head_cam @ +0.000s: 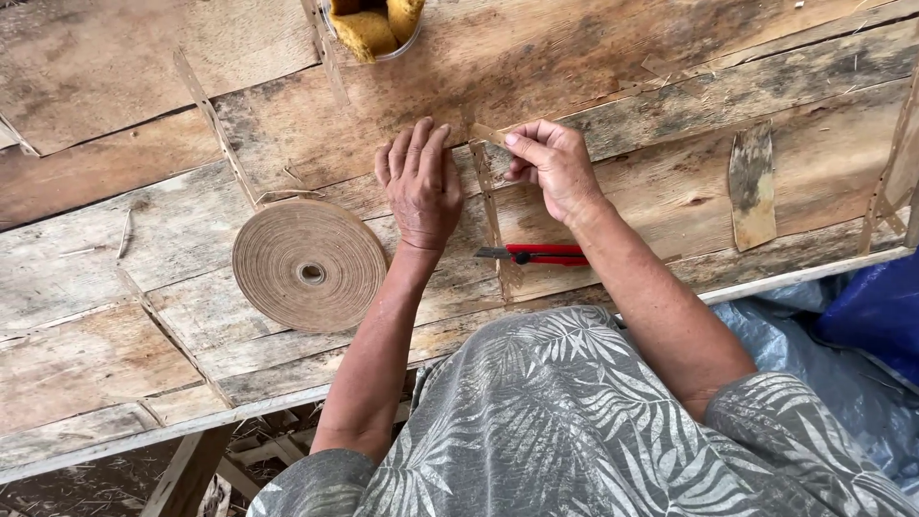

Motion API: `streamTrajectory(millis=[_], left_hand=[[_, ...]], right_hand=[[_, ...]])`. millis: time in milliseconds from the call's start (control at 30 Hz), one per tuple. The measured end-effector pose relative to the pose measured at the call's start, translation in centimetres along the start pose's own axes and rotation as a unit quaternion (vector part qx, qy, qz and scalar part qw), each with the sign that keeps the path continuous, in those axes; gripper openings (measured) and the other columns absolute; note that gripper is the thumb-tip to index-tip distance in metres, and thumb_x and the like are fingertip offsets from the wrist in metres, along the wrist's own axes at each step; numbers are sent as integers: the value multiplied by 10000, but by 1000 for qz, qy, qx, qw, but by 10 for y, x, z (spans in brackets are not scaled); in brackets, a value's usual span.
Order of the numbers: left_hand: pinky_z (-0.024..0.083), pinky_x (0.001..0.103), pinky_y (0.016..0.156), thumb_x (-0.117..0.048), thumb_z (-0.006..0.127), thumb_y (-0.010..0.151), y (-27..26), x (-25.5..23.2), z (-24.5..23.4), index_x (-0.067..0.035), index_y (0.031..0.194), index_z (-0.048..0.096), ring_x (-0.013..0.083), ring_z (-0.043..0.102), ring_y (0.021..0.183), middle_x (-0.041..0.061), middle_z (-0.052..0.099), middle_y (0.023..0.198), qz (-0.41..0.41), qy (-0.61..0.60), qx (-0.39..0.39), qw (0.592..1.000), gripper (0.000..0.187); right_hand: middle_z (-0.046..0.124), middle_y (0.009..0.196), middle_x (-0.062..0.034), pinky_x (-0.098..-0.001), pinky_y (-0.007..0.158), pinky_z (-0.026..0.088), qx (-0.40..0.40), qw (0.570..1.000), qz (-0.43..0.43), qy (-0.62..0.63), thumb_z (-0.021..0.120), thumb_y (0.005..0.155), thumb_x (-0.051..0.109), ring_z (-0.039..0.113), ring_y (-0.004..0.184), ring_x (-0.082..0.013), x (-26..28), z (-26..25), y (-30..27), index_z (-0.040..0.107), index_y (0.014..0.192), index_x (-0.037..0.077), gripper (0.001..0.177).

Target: Fitting and cutting thin wood strips to fill gaps in a wooden panel using a utility knife.

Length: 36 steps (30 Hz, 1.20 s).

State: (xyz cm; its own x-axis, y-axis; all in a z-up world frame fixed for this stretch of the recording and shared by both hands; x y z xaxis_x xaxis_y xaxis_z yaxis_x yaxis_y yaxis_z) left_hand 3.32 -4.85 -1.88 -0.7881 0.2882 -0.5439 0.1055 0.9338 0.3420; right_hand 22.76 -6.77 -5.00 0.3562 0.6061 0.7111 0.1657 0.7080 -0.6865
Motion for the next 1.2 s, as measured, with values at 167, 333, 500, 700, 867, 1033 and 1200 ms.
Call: streamTrajectory(millis=[167, 333, 500, 700, 867, 1033, 1200], left_hand=[[403, 471, 1075, -78, 686, 895, 3, -1, -3, -211, 1263, 719, 256, 628, 1208, 55, 680, 1325, 14, -2, 11, 1000, 393], [340, 532, 1107, -77, 678, 855, -2, -1, 2, -254, 1354, 685, 273, 596, 1257, 63, 646, 1388, 38, 9, 41, 998, 529], [301, 585, 1122, -177, 708, 882, -5, -6, 6, -276, 1324, 700, 298, 558, 1298, 59, 636, 1404, 71, 38, 52, 995, 453], [281, 607, 1109, -310, 677, 987, -5, -12, 5, -284, 1281, 721, 316, 534, 1303, 55, 633, 1395, 88, 58, 63, 992, 298], [267, 618, 1106, -343, 667, 991, -6, -12, 6, -298, 1283, 718, 323, 525, 1309, 51, 630, 1397, 96, 71, 62, 991, 300], [258, 625, 1109, -366, 647, 988, -6, -13, 7, -320, 1285, 720, 317, 514, 1323, 32, 622, 1408, 97, 74, 67, 990, 309], [270, 621, 1109, -338, 644, 975, -8, -13, 8, -298, 1313, 711, 327, 507, 1337, 47, 618, 1417, 107, 87, 67, 988, 346]], right_hand=[[662, 768, -33, -285, 539, 671, -6, 1000, 13, -17, 790, 917, 146, 705, 593, -110, -4, 4, 3, 706, 971, 26, 156], [665, 800, -60, -287, 505, 663, -38, 999, 6, -28, 772, 921, 136, 692, 576, -119, -24, 4, 9, 707, 996, 7, 162], [664, 807, -87, -276, 489, 658, -74, 994, -29, -70, 771, 918, 113, 677, 553, -111, -19, 9, 5, 707, 991, -13, 159], [694, 782, -109, -280, 496, 669, -96, 990, -49, -89, 765, 906, 90, 695, 549, -121, -16, 13, 4, 710, 991, -20, 150], [707, 756, -128, -292, 481, 666, -112, 987, -56, -96, 759, 901, 82, 713, 537, -141, -15, 10, 2, 711, 979, -23, 139], [720, 744, -128, -286, 483, 659, -121, 984, -66, -112, 755, 898, 90, 721, 543, -142, -11, 8, 0, 716, 961, -4, 119], [698, 595, -99, -227, 439, 612, -134, 964, -90, -210, 748, 887, 110, 712, 487, -142, 3, 13, -5, 744, 886, 39, 71]])
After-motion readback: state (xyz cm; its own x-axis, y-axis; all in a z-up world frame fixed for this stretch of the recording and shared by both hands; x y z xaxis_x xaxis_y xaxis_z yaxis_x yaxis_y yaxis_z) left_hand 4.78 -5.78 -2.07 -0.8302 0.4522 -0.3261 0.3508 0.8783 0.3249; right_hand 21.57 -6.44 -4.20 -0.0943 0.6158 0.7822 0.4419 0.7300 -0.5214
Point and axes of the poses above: each hand's wrist, its own y-axis towards the middle knuckle, its own z-axis out of the palm, x = y × z, the point moved 6 cm from there along y, towards the middle knuckle
